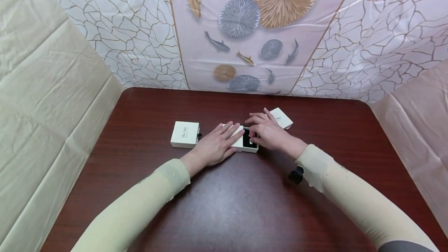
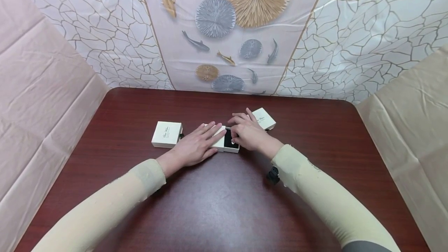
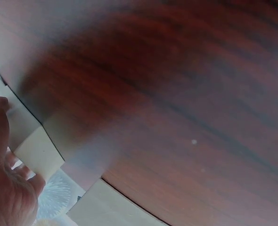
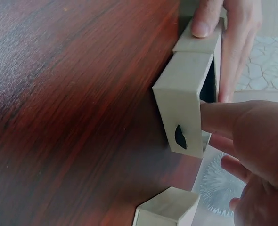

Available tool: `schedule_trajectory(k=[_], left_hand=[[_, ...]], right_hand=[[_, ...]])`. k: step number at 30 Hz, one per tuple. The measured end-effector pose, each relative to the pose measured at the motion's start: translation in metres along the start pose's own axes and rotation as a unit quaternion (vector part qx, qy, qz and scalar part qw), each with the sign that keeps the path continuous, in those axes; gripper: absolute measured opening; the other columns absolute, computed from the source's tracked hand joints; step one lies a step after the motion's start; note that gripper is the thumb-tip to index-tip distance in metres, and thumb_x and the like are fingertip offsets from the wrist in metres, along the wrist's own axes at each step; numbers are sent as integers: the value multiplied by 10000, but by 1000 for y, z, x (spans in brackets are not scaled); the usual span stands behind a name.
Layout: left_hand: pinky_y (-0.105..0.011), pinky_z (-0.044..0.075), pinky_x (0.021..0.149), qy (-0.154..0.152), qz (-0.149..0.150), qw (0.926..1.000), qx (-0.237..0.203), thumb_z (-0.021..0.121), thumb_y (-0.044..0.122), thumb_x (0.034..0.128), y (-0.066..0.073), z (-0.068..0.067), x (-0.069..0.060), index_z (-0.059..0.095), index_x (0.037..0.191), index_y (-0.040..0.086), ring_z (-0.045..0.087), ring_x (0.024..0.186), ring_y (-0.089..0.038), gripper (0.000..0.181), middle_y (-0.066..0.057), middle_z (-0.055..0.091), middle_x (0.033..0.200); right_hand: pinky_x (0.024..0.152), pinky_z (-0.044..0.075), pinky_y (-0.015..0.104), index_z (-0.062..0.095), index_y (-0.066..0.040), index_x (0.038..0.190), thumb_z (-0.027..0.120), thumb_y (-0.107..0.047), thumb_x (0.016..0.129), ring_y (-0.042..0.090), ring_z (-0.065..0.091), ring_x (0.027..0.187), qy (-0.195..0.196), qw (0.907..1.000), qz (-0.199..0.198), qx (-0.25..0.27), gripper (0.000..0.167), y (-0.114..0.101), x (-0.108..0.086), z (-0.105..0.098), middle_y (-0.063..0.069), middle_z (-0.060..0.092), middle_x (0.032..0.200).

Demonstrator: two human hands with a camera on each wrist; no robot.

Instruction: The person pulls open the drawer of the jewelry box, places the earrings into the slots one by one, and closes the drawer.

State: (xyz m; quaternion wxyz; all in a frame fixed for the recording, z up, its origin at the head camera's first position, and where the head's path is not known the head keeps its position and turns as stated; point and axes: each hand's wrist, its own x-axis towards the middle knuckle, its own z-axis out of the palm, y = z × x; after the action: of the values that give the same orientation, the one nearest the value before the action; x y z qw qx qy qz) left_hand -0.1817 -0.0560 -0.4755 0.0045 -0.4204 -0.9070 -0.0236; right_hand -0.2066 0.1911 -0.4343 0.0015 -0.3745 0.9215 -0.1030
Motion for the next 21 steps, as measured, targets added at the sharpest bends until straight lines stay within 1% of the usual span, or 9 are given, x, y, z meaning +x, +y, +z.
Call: schedule_trajectory(k=[4,10,14,17,21], left_hand=[[-492,218,1318,17,15,10000,4,472,416,1146,0,-1,-1,307,1700,137,229,1630,-331,642,-143,250,1763],[-494,211,1320,-9,15,10000,-49,470,417,1146,0,-3,-1,301,1701,133,225,1631,-334,646,-144,238,1766],[-486,213,1321,4,-19,10000,15,468,421,1146,-1,-3,-1,302,1702,139,230,1631,-328,644,-138,242,1766],[-484,211,1321,-5,-11,10000,1,465,416,1148,-1,-2,-1,301,1702,139,226,1632,-327,641,-139,240,1766],[-483,209,1322,-30,9,10000,-24,460,413,1149,-1,-1,0,296,1704,142,222,1633,-326,639,-137,239,1767]], right_hand=[[1250,185,724,714,-153,760,860,-64,840,421,470,1468,-28,9999,-34,-94,189,-1,1,0,147,679,1372],[1226,202,756,699,-169,741,870,-74,824,436,469,1464,-65,10000,23,5,212,-2,0,-2,147,680,1373],[1245,174,737,703,-162,741,866,-64,832,431,447,1483,-110,9999,60,-18,210,-4,2,-3,149,672,1387],[1246,178,732,706,-167,738,865,-69,836,426,443,1488,-152,9998,88,-94,210,-5,4,-4,143,669,1392],[1237,184,747,723,-173,756,865,-85,849,433,450,1478,-95,9999,126,-33,192,-3,1,-5,150,672,1389]])
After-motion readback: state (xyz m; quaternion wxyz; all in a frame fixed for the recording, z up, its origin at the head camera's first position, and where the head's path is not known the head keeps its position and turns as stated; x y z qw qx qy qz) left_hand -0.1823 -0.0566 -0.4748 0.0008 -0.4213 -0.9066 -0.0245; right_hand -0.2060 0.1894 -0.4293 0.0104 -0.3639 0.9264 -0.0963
